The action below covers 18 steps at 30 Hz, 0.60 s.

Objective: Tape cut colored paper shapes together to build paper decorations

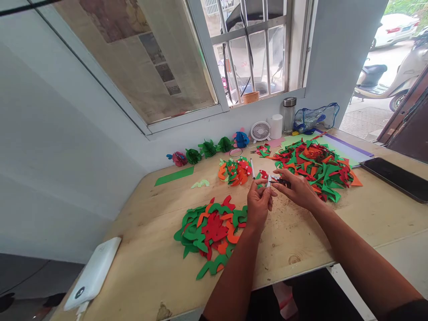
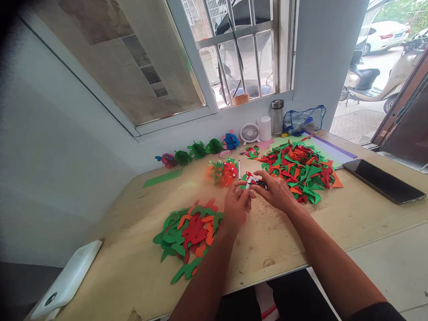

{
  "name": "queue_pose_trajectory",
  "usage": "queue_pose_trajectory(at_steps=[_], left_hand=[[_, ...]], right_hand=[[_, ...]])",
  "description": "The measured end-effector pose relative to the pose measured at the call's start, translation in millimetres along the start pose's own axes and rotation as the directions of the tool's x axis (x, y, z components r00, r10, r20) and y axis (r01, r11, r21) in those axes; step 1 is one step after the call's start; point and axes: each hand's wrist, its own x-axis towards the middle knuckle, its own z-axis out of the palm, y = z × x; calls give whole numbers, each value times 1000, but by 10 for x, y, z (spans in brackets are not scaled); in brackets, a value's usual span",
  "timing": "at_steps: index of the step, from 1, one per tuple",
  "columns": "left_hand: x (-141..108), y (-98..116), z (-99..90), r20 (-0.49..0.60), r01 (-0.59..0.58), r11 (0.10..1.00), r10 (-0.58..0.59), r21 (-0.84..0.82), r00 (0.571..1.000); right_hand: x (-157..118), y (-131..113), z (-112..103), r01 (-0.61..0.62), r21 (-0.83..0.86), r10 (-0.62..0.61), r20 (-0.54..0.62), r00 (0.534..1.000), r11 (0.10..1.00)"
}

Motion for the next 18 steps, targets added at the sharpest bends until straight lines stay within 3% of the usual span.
queue_pose_trajectory(at_steps=[18], left_hand=[[-9,-8,9,57,27,999,-25,-29,998]], right_hand=[[5,16,5,18,88,-25,81,996,996]])
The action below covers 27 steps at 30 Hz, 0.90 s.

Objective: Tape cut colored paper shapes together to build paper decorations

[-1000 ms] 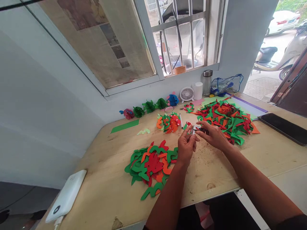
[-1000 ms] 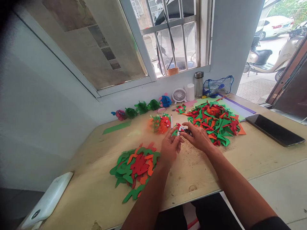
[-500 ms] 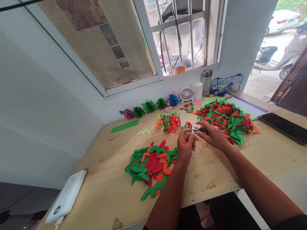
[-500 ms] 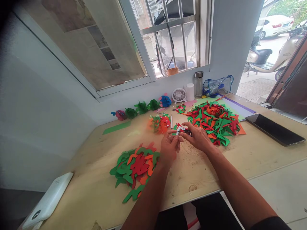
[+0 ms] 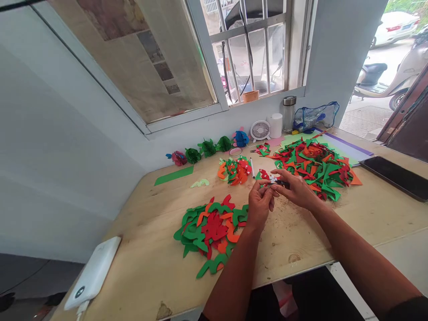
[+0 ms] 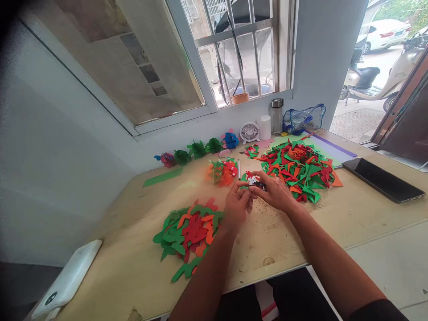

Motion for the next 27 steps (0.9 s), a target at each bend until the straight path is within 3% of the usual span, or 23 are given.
queue_pose_trajectory(at_steps=[8,27], left_hand=[[7,-2,9,65,49,999,-50,15,997],[-8,23,13,54,76,997,-77,26,996]], right_hand=[[1,20,9,31,-12,-31,10,999,999],[-2,-13,-4,37,8,-37,36,999,999]])
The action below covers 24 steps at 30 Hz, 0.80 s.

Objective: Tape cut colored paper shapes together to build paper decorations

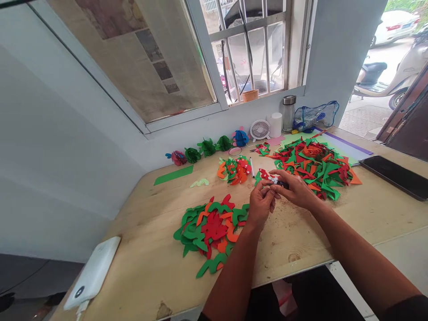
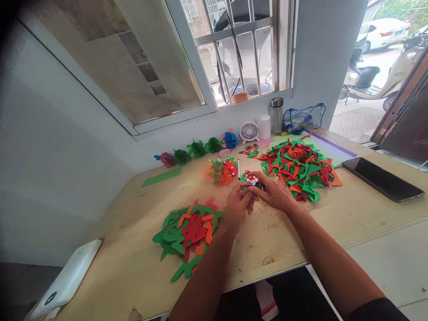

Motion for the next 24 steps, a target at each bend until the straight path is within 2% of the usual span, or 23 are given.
queue_pose_trajectory(at_steps=[16,24], left_hand=[[7,-12,3,-2,-10,1000,10,5,1000],[3,1,6,-20,-6,1000,6,31,1000]], right_hand=[[8,4,-5,15,1,-15,16,1000,1000],[5,22,16,10,-75,-13,-42,999,997]])
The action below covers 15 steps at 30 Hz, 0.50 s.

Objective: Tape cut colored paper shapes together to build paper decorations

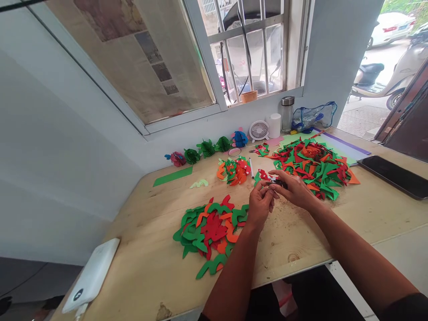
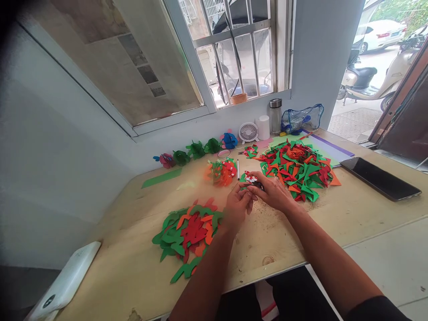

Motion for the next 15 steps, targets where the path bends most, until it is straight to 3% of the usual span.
queue_pose_trajectory(at_steps=[8,15], left_hand=[[-19,-51,12,0,-5,991,5,132,1000],[-68,-183,60,87,-190,895,169,403,982]], right_hand=[[-5,21,-20,-19,-79,9,-131,991,997],[8,64,-25,-73,-157,36,-224,974,985]])
